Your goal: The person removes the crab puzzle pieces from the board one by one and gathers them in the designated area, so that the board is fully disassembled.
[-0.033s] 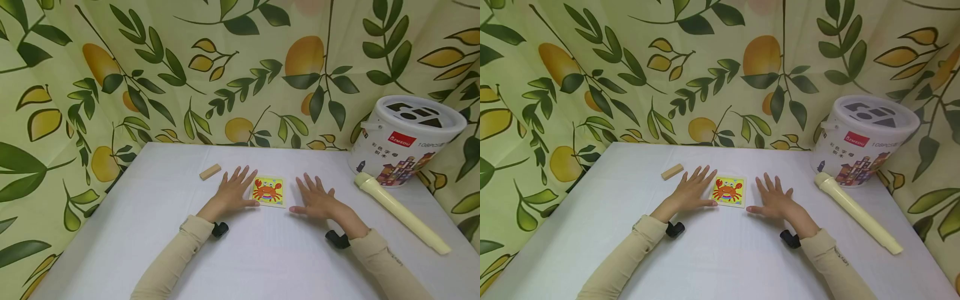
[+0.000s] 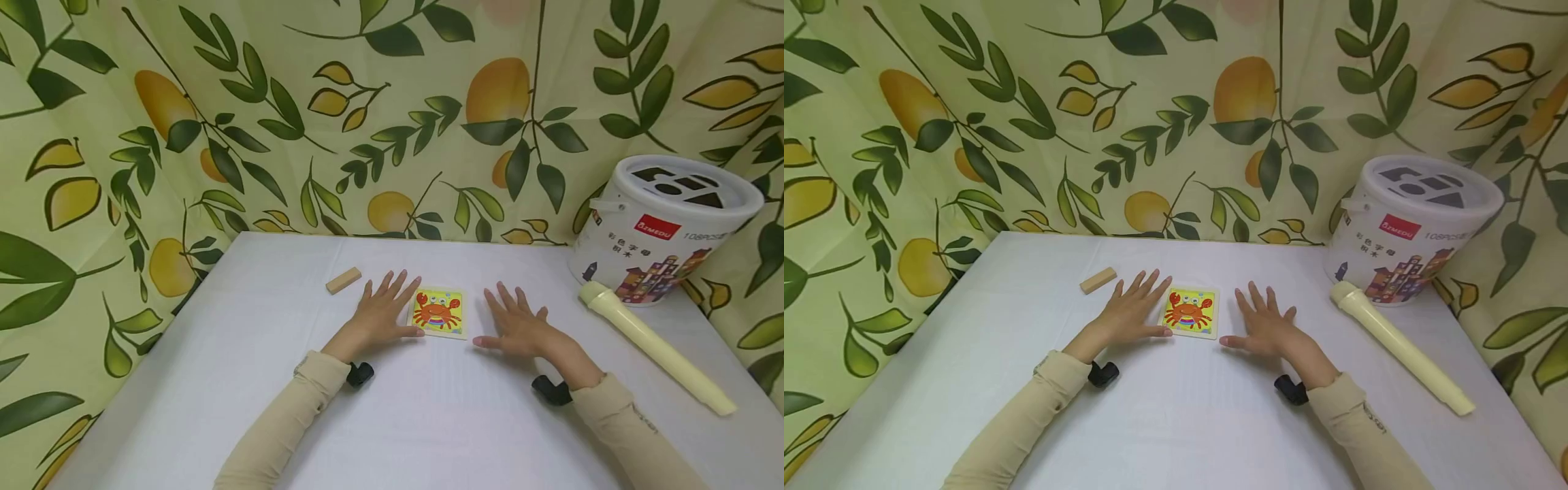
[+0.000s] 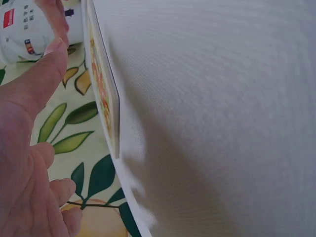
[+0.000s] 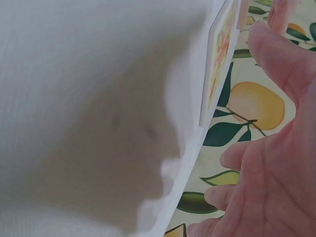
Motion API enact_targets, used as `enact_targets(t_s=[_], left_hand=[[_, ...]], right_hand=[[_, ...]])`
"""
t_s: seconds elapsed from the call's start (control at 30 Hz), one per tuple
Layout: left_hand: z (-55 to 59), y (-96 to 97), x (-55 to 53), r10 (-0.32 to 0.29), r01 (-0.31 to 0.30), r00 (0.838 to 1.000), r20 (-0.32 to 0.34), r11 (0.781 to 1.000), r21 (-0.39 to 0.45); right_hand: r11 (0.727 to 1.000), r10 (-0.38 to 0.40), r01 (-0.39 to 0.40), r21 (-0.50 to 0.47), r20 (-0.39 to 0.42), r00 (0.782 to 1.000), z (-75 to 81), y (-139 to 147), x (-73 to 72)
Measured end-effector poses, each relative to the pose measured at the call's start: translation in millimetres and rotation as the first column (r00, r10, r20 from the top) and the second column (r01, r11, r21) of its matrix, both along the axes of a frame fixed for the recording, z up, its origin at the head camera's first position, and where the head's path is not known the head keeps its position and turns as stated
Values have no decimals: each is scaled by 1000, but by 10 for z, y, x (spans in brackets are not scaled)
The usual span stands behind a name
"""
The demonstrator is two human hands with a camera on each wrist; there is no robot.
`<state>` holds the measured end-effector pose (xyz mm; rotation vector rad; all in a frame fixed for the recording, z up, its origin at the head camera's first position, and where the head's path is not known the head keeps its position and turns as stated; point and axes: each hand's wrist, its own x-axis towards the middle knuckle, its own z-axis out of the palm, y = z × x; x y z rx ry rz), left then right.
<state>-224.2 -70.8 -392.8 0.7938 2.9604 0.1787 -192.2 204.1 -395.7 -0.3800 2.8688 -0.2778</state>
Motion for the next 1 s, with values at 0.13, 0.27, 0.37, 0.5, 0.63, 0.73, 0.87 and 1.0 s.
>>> enact_targets(t_s=[0.13, 0.27, 0.37, 0.5, 0.63, 0.73, 0.87, 1.0], left_hand=[[-41, -8, 23, 4, -4, 1000, 3, 1000, -1], [-58, -46, 25, 3, -3, 1000, 7, 1000, -7], [-34, -101, -9, 17, -17, 1000, -11, 1000, -7], [17, -170, -86, 31, -31, 999, -43, 999, 10], [36, -190, -137, -12, 11, 1000, 13, 998, 60], [41, -178, -150, -68, 60, 993, 102, 995, 78], [24, -143, -144, -130, 122, 973, 189, 991, 52], [-31, -91, -123, -150, 148, 962, 227, 989, 27]], right_hand=[[1000, 1, -1, 1, 4, 1000, -56, 7, 12], [1000, 13, -13, 8, 8, 1000, -102, 22, 9], [1000, 23, -23, 14, 1, 1000, -89, 9, -56], [1000, 1, -1, 19, -3, 1000, -15, -51, -206], [1000, -24, 24, 8, -38, 999, 56, -133, -333], [999, 2, -8, -54, -112, 994, 88, -246, -442], [982, 93, -119, -150, -170, 981, 68, -454, -618], [959, 170, -189, -213, -104, 980, 2, -634, -743]])
